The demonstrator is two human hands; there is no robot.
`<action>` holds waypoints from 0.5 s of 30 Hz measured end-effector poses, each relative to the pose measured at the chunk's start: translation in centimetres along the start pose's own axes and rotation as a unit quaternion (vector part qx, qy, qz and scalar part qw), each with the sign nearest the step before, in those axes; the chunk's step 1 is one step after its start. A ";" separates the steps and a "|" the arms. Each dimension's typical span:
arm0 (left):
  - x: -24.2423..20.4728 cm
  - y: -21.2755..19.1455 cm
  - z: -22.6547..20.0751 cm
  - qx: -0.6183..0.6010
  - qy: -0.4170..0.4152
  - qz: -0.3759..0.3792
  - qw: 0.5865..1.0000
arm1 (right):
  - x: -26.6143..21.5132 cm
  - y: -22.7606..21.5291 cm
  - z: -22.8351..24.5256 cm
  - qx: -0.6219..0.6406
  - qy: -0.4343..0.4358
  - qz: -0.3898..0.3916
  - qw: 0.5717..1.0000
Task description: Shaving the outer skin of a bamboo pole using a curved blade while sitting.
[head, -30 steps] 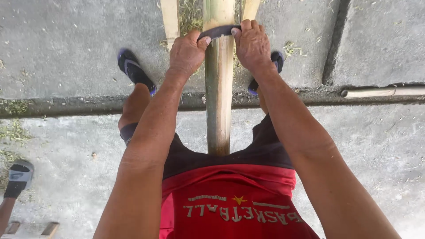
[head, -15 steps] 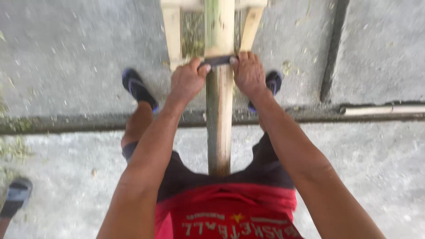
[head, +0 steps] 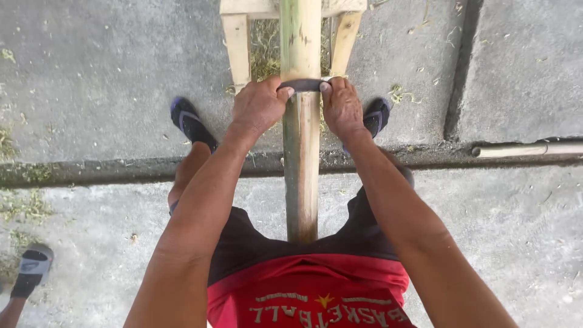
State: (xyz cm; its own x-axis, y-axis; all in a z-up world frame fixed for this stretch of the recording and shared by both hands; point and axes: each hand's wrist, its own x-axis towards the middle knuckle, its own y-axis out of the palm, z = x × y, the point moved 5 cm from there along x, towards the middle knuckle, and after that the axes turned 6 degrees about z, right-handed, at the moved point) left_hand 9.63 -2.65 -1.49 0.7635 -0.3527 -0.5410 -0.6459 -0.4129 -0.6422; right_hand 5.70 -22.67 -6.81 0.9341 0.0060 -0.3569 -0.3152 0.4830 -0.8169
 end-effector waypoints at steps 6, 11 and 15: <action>-0.2 2.3 1.6 -0.101 0.001 0.016 0.995 | -0.5 -1.3 1.1 -0.019 0.007 0.038 0.999; -2.0 4.1 1.9 -0.136 0.019 0.000 0.991 | -2.1 -1.4 1.1 -0.035 0.015 0.047 0.998; -5.5 7.3 3.0 -0.119 -0.004 -0.029 0.992 | -6.3 0.4 0.8 -0.065 -0.024 0.016 0.997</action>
